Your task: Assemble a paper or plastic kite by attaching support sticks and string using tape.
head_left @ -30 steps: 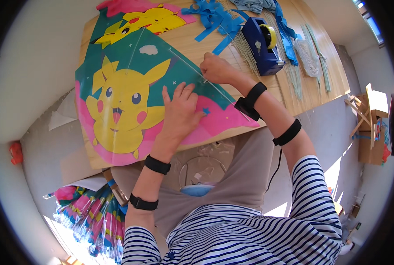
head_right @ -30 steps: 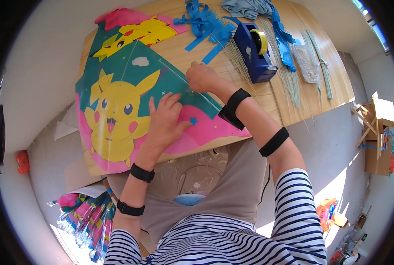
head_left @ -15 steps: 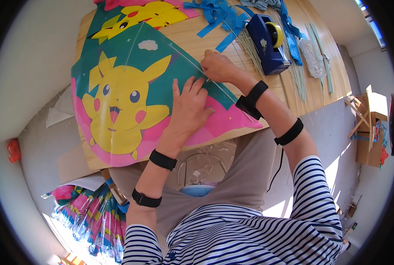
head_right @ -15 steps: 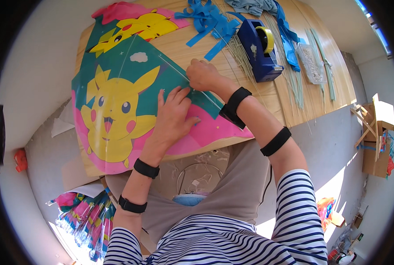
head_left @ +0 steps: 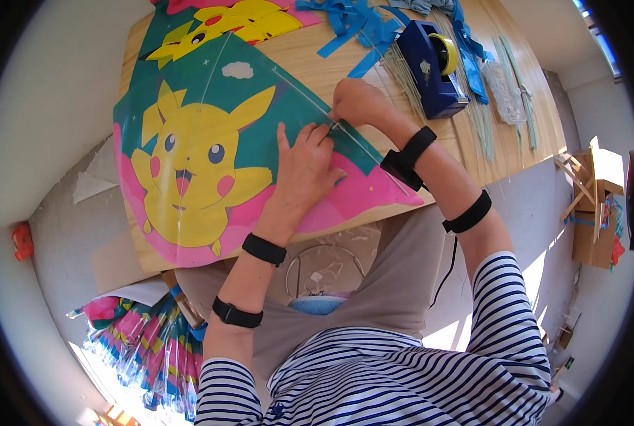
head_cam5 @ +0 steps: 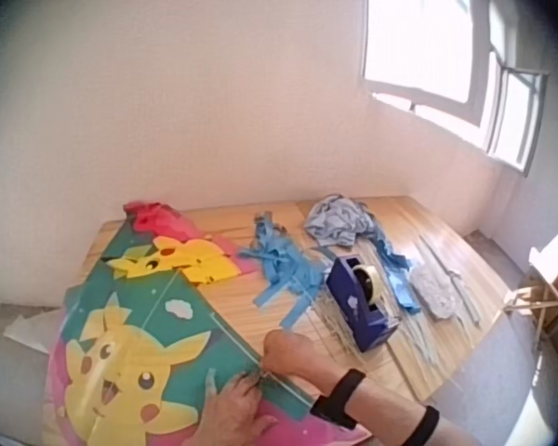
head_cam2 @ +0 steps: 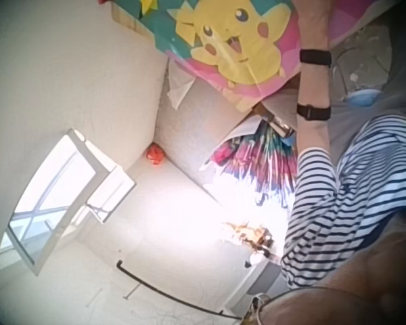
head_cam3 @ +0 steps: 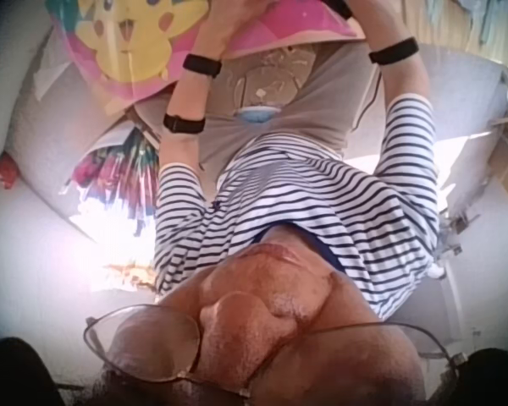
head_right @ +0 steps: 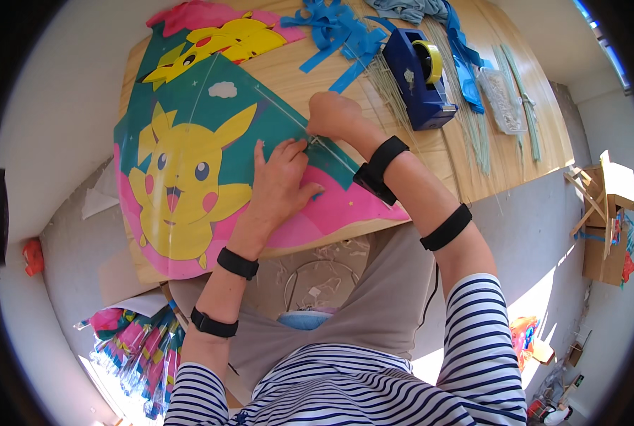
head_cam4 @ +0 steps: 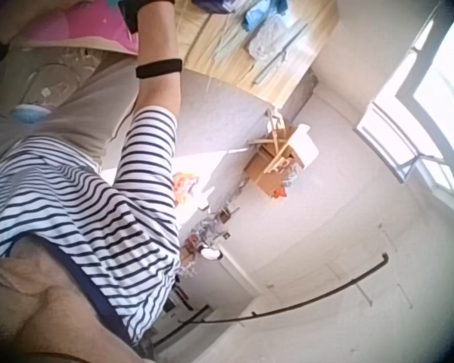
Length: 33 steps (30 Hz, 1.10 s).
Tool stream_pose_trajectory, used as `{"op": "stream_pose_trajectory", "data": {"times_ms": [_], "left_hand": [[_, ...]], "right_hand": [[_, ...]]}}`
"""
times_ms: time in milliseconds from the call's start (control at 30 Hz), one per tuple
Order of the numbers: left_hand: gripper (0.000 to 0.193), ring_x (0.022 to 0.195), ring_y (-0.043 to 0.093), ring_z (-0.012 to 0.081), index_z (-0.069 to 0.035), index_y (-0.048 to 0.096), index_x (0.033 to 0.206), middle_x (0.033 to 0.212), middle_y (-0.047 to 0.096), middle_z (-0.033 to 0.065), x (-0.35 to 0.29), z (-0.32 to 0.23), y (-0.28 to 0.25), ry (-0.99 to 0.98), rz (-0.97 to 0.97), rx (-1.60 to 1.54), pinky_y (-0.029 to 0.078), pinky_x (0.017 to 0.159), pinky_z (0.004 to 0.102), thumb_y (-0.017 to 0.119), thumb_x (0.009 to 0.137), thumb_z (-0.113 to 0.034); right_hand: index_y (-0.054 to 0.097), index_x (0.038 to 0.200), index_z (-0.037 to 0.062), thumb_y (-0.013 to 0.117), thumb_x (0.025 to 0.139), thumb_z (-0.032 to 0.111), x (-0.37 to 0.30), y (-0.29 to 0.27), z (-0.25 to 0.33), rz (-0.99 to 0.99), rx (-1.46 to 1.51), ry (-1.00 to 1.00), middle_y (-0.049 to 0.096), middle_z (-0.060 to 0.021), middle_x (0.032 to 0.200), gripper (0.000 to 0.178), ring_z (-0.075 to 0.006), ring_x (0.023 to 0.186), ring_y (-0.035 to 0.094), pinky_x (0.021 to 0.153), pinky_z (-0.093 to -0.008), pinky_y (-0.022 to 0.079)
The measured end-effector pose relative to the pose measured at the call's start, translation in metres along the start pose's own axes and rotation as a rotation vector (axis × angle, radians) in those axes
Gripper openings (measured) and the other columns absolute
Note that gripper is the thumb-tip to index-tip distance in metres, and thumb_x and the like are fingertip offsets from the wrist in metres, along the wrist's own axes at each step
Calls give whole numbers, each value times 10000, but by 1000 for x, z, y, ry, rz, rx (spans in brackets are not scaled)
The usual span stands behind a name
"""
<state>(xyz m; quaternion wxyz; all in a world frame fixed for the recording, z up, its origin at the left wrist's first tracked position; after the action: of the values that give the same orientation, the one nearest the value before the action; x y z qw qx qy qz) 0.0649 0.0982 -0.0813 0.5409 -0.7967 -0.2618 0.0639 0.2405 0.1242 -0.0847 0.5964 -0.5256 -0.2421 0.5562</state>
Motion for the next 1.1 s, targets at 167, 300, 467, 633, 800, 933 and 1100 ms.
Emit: {"op": "stream_pose_trajectory", "data": {"times_ms": [167, 300, 467, 633, 800, 933, 1100], "left_hand": [[496, 1320, 487, 304, -5, 657, 1030, 1357, 574, 115, -1, 1, 1, -11, -5, -1, 256, 1101, 688, 848, 675, -294], [513, 1328, 481, 301, -8, 655, 1037, 1366, 568, 112, 0, 1, 4, -15, -24, -3, 252, 1097, 695, 851, 668, -306], [505, 1338, 473, 294, -27, 655, 1047, 1364, 566, 104, -2, 3, 3, -33, -4, 4, 250, 1092, 704, 848, 670, -304], [496, 1345, 466, 287, -44, 656, 1046, 1358, 567, 90, -1, 1, 4, -28, -18, 7, 251, 1086, 712, 850, 668, -300], [541, 1347, 455, 269, -35, 659, 1077, 1376, 557, 89, 1, 0, 6, -31, 14, 12, 247, 1092, 717, 865, 643, -284], [537, 1355, 457, 279, -47, 640, 1077, 1367, 560, 75, -4, 3, 6, -42, 15, 24, 257, 1077, 722, 854, 661, -311], [491, 1377, 436, 294, -40, 631, 1039, 1421, 522, 84, -3, 2, 6, -36, -6, -5, 251, 1074, 730, 845, 677, -294]], "right_hand": [[715, 739, -4, 796, 738, 182, -1, -3, -10, 110, 369, 157, 678, -156, 665, 203, -311, 644, 673, 653, -397, 537], [711, 759, 13, 756, 747, 175, -10, -25, -21, -336, 222, 158, 703, -183, 795, 169, -349, 809, 692, 691, -430, 540], [717, 785, 19, 757, 733, 125, -36, -8, 12, -363, 234, 10, 691, -160, 755, 124, -330, 743, 682, 665, -430, 522], [704, 787, 14, 680, 745, 88, -30, 21, 16, -439, 136, 1, 695, -201, 817, 88, -396, 820, 680, 707, -478, 535], [701, 772, -2, 672, 741, 91, -16, 28, 10, -412, 103, 99, 690, -230, 811, 102, -418, 813, 676, 722, -484, 540], [704, 772, 12, 683, 723, 96, -14, 27, 9, -376, 123, 65, 700, -221, 828, 100, -418, 812, 678, 717, -486, 543], [701, 767, 26, 704, 704, 90, -18, 26, 8, -412, 140, 121, 703, -207, 824, 89, -409, 823, 679, 723, -473, 540]]}}
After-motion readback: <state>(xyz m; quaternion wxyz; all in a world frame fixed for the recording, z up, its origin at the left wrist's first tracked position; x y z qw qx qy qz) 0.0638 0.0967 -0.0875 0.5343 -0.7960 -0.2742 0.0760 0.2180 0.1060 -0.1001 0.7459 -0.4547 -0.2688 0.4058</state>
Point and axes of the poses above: each hand's wrist, its own x-axis towards the middle knuckle, its own y-axis out of the palm, z = x × y, the point moved 4 cm from there along x, towards the middle knuckle
